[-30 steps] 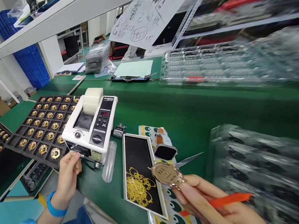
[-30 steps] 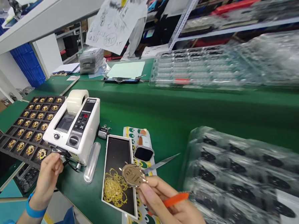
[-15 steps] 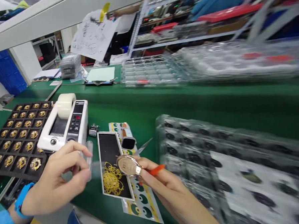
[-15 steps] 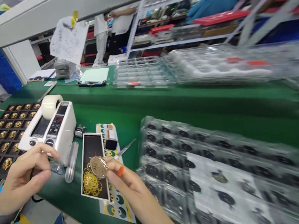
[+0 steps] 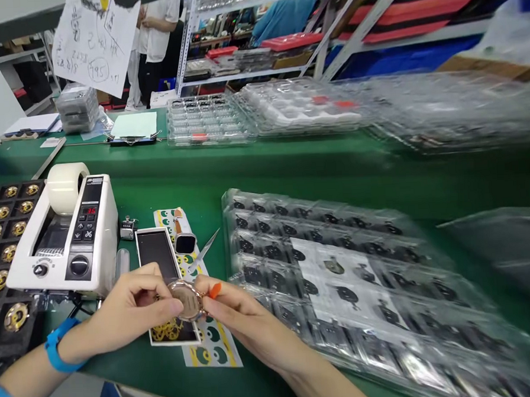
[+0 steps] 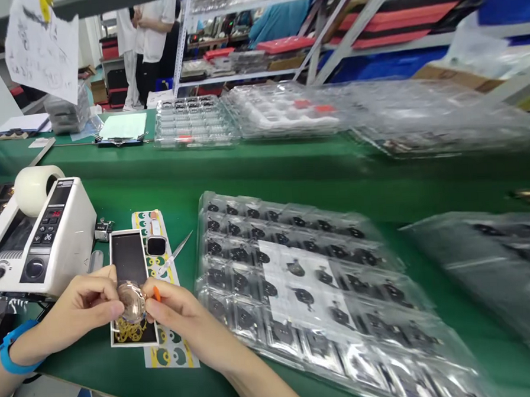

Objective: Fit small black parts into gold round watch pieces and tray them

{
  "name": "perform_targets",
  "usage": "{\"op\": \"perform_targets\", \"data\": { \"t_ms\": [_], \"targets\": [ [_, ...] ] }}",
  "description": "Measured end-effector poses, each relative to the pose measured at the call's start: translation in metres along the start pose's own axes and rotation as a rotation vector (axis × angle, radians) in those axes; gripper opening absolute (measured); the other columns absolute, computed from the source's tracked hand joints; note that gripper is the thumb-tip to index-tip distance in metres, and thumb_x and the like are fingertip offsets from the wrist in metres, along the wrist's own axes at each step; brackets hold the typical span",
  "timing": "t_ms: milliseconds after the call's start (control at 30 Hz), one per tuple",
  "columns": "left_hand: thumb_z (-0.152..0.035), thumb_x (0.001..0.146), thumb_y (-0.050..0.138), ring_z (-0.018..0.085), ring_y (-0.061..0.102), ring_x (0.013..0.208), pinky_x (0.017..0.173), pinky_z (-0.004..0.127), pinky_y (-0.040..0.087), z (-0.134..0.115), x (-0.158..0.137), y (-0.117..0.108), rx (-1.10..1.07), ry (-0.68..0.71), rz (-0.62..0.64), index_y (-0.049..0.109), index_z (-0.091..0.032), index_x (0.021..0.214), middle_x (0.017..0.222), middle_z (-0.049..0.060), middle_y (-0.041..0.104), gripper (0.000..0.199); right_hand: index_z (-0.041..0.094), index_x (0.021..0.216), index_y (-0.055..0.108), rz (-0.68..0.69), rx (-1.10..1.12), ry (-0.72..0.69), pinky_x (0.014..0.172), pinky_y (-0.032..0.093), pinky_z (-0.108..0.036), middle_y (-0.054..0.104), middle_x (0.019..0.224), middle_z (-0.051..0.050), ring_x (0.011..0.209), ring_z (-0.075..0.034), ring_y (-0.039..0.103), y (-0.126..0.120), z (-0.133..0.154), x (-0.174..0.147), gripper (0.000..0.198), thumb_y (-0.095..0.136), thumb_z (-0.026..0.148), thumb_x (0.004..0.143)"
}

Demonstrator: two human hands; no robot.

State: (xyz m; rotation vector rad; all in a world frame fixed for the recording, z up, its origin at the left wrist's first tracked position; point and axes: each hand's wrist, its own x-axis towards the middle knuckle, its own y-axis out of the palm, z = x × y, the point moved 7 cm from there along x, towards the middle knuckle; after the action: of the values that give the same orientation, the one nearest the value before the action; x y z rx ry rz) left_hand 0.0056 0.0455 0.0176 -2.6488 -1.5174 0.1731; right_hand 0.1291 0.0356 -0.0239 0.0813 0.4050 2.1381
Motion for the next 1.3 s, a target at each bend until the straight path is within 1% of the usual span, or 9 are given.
{"op": "perform_targets", "data": {
  "t_ms": [233, 400, 567, 733, 867, 1000, 1100, 1167, 1300],
  "targets": [
    [-0.034, 0.083, 0.063, 0.014, 0.035, 0.061, 0.054, 0.028, 0.024, 0.003, 0.002, 0.002, -0.002, -0.051, -0.001, 0.054, -0.018, 0.056, 0.065, -0.002, 0.036, 0.033, 0.021, 0.072, 0.053, -0.019, 0.012, 0.011, 0.063, 0.027, -0.027, 0.041, 0.069, 0.002, 0.065, -0.014, 0.035, 0.001, -0.001, 0.001, 0.045, 0.063, 0.064, 0.082],
    [-0.031, 0.083, 0.063, 0.014, 0.036, 0.06, 0.054, 0.029, 0.025, 0.005, 0.002, 0.001, -0.013, -0.029, -0.035, 0.053, -0.019, 0.054, 0.064, -0.002, 0.037, 0.032, 0.021, 0.072, 0.053, -0.036, 0.015, -0.006, 0.062, 0.028, -0.027, 0.04, 0.068, 0.002, 0.064, -0.014, 0.033, 0.0, 0.0, 0.003, 0.044, 0.062, 0.063, 0.083],
    [-0.03, 0.082, 0.064, 0.014, 0.035, 0.059, 0.053, 0.028, 0.025, 0.007, 0.002, 0.002, -0.031, -0.026, -0.058, 0.054, -0.019, 0.054, 0.064, -0.002, 0.037, 0.032, 0.021, 0.072, 0.055, -0.063, -0.014, -0.001, 0.062, 0.03, -0.027, 0.042, 0.068, 0.002, 0.064, -0.014, 0.035, -0.003, -0.001, 0.001, 0.046, 0.063, 0.066, 0.08],
    [-0.028, 0.082, 0.063, 0.013, 0.034, 0.058, 0.052, 0.028, 0.024, 0.007, 0.002, 0.001, -0.023, -0.015, -0.08, 0.051, -0.019, 0.052, 0.062, -0.002, 0.036, 0.033, 0.021, 0.07, 0.054, -0.082, -0.031, -0.013, 0.062, 0.029, -0.027, 0.042, 0.068, 0.002, 0.064, -0.014, 0.034, -0.005, -0.003, 0.002, 0.047, 0.063, 0.066, 0.081],
    [-0.029, 0.083, 0.062, 0.013, 0.035, 0.059, 0.053, 0.029, 0.024, 0.011, 0.001, 0.001, 0.016, -0.013, -0.095, 0.05, -0.019, 0.054, 0.065, -0.002, 0.037, 0.033, 0.021, 0.071, 0.055, -0.075, -0.038, -0.006, 0.062, 0.029, -0.027, 0.042, 0.068, 0.002, 0.064, -0.014, 0.035, -0.005, -0.005, 0.003, 0.046, 0.062, 0.065, 0.081],
    [-0.026, 0.086, 0.058, 0.014, 0.039, 0.063, 0.056, 0.028, 0.027, 0.011, -0.002, 0.0, 0.138, 0.029, -0.125, 0.05, -0.019, 0.058, 0.067, -0.002, 0.04, 0.03, 0.021, 0.071, 0.056, -0.096, -0.106, -0.011, 0.063, 0.031, -0.028, 0.044, 0.069, 0.001, 0.066, -0.015, 0.038, -0.005, -0.003, 0.003, 0.048, 0.061, 0.067, 0.081],
    [-0.021, 0.086, 0.06, 0.013, 0.041, 0.065, 0.059, 0.027, 0.03, 0.004, -0.004, -0.004, 0.306, 0.115, -0.202, 0.047, -0.018, 0.061, 0.071, -0.002, 0.041, 0.027, 0.021, 0.071, 0.057, -0.106, -0.148, -0.016, 0.064, 0.033, -0.028, 0.047, 0.071, 0.0, 0.068, -0.016, 0.04, -0.005, -0.001, 0.002, 0.049, 0.059, 0.068, 0.081],
    [-0.019, 0.085, 0.06, 0.012, 0.04, 0.064, 0.058, 0.026, 0.03, -0.002, -0.006, -0.008, 0.394, 0.168, -0.269, 0.043, -0.018, 0.064, 0.071, -0.003, 0.04, 0.028, 0.021, 0.073, 0.058, -0.114, -0.148, -0.031, 0.064, 0.033, -0.029, 0.047, 0.071, 0.0, 0.068, -0.016, 0.041, -0.006, 0.001, 0.001, 0.048, 0.058, 0.068, 0.082],
    [-0.013, 0.09, 0.054, 0.012, 0.037, 0.06, 0.054, 0.026, 0.03, -0.011, -0.013, -0.016, 0.401, 0.293, -0.421, 0.042, -0.02, 0.073, 0.072, -0.003, 0.039, 0.022, 0.022, 0.073, 0.058, -0.117, -0.123, -0.05, 0.064, 0.032, -0.028, 0.046, 0.069, 0.001, 0.066, -0.016, 0.04, -0.007, 0.003, 0.0, 0.047, 0.059, 0.067, 0.082]
  ]
}}
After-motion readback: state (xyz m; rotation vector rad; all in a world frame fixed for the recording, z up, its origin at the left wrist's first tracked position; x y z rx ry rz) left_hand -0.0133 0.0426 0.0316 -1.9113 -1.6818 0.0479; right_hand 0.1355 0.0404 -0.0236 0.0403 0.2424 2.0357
